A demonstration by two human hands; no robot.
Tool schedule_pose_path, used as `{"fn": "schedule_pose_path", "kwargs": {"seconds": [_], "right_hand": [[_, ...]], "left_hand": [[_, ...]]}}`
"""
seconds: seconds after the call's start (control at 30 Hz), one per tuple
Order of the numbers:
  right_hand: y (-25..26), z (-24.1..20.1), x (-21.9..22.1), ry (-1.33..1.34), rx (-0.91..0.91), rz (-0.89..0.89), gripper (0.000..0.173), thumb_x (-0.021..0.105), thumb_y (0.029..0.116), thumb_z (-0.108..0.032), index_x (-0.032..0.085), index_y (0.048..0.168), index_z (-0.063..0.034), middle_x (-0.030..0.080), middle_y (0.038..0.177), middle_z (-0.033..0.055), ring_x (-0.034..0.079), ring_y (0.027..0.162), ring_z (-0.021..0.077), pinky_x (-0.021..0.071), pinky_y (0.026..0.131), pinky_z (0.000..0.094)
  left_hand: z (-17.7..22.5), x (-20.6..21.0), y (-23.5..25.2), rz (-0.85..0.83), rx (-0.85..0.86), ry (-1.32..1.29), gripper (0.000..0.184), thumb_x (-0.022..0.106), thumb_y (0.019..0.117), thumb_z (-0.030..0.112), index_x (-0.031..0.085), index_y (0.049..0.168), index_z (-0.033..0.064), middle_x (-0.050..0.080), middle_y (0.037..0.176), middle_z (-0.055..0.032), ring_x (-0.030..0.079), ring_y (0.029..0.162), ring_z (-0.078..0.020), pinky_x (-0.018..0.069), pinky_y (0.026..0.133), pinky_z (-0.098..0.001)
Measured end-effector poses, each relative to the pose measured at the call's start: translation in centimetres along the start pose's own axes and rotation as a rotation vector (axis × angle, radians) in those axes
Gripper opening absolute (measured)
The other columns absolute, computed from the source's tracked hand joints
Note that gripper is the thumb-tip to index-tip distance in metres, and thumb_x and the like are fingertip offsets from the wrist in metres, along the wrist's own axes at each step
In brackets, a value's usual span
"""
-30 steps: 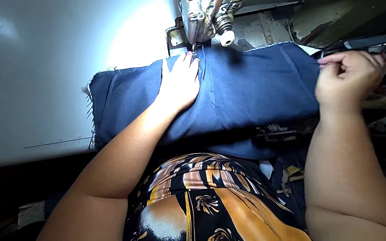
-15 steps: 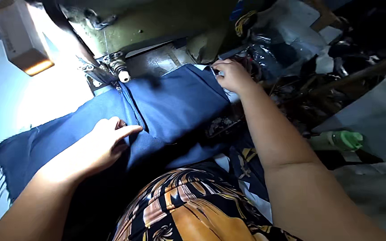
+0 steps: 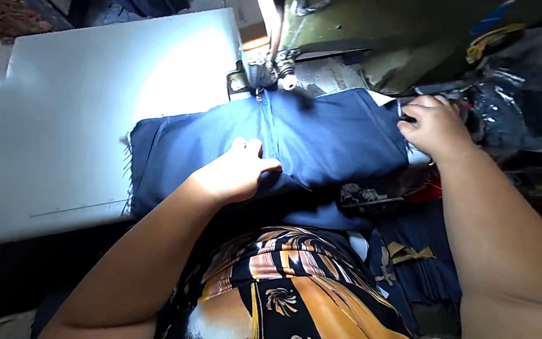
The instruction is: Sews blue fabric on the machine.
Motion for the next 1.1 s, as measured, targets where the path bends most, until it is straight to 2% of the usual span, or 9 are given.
{"fn": "schedule_pose_path", "kwargs": {"seconds": [0.1,0.2,0.27,0.33,0.43,0.57,0.87,1.03,1.1], "right_hand": [[-1.3,-0.6,-2.8,-0.197,0.148,-0.036,0.026,0.055,0.1042,-0.011,0.071,0.116,0.0063,0.064,0.119,0.037,0.059,0.115,0.0606,0.0397,0.093,0.0814],[-4.3,0.1,-6.1,-0.101,0.354,0.153,0.044,0.04,0.1106,-0.022,0.058,0.131,0.0122,0.052,0.13,0.0456,0.052,0.12,0.0663,0.0388,0.093,0.0824],[-5.4,-3.1,-6.4,0.081,0.316,0.323,0.048,0.036,0.1113,-0.027,0.057,0.134,0.0098,0.053,0.135,0.039,0.06,0.115,0.0532,0.0483,0.095,0.0685],[-5.7,-11.3,-4.3,0.387,0.023,0.401,0.035,0.038,0.1089,-0.018,0.06,0.118,0.0083,0.061,0.127,0.0238,0.068,0.099,0.0261,0.0582,0.084,0.0438],[-4.8,-22.0,1.6,0.81,-0.194,0.161,0.031,0.043,0.1052,-0.011,0.07,0.116,-0.0011,0.069,0.117,0.0088,0.067,0.091,0.0071,0.0587,0.076,0.0246],[-3.0,-22.1,5.8,0.993,-0.172,0.071,0.03,0.042,0.1066,-0.01,0.069,0.116,0.0015,0.07,0.085,0.0005,0.06,0.066,0.0003,0.0517,0.062,0.0175],[-1.3,-20.4,5.3,0.988,-0.438,-0.055,0.027,0.047,0.105,-0.009,0.07,0.104,0.0034,0.067,0.076,0.0009,0.062,0.065,0.0008,0.0537,0.063,0.018],[-2.5,-21.2,4.6,0.92,-0.525,0.023,0.027,0.049,0.1013,-0.006,0.074,0.108,0.0023,0.073,0.106,0.0115,0.069,0.1,0.0126,0.0557,0.09,0.0281],[-3.2,-21.7,4.8,0.821,-0.499,0.04,0.027,0.05,0.102,-0.01,0.075,0.106,-0.0022,0.076,0.098,0.0084,0.07,0.093,0.0145,0.0521,0.084,0.0347]], "left_hand": [[0.2,0.2,-0.9,-0.004,-0.033,-0.023,0.047,0.06,0.0988,0.013,0.064,0.135,0.0431,0.052,0.137,-0.0186,0.051,0.121,-0.0414,0.0533,0.081,-0.0531],[0.1,0.8,-1.8,0.022,-0.008,-0.101,0.048,0.057,0.0999,0.014,0.064,0.136,0.0442,0.049,0.146,-0.0169,0.043,0.135,-0.0426,0.0464,0.095,-0.0651],[0.6,1.2,-1.8,0.058,-0.031,-0.127,0.047,0.057,0.0986,0.016,0.065,0.135,0.0448,0.048,0.149,-0.0134,0.039,0.14,-0.0432,0.0404,0.096,-0.0744],[1.6,1.7,-1.4,0.073,-0.106,-0.163,0.045,0.056,0.0986,0.017,0.066,0.133,0.0437,0.047,0.151,-0.0104,0.033,0.145,-0.044,0.033,0.096,-0.0818],[2.4,2.4,-1.2,0.19,-0.177,-0.25,0.041,0.056,0.0968,0.018,0.069,0.129,0.0389,0.048,0.149,-0.0097,0.025,0.15,-0.0441,0.0237,0.096,-0.0876],[1.6,4.4,-2.0,0.398,-0.079,-0.222,0.042,0.05,0.0967,0.027,0.068,0.131,0.0414,0.049,0.152,-0.0125,0.023,0.152,-0.047,0.0102,0.1,-0.0907],[1.2,6.0,-2.7,0.427,0.054,-0.024,0.046,0.047,0.1016,0.031,0.057,0.142,0.051,0.047,0.159,-0.0067,0.023,0.153,-0.0466,0.0071,0.102,-0.0907],[1.3,5.9,-2.6,0.43,0.047,-0.031,0.043,0.046,0.1012,0.031,0.063,0.137,0.0463,0.049,0.156,-0.0057,0.026,0.153,-0.044,0.0075,0.103,-0.0895],[1.1,5.9,-2.7,0.423,0.045,-0.032,0.043,0.046,0.1011,0.031,0.063,0.137,0.0457,0.049,0.156,-0.0058,0.027,0.153,-0.0442,0.0078,0.103,-0.0892]]}}
Point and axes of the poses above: each hand's wrist, its own y-axis towards the middle knuckle, its own x-axis out of the palm, z = x × y, the point moved 6 cm from there along y, towards the middle knuckle
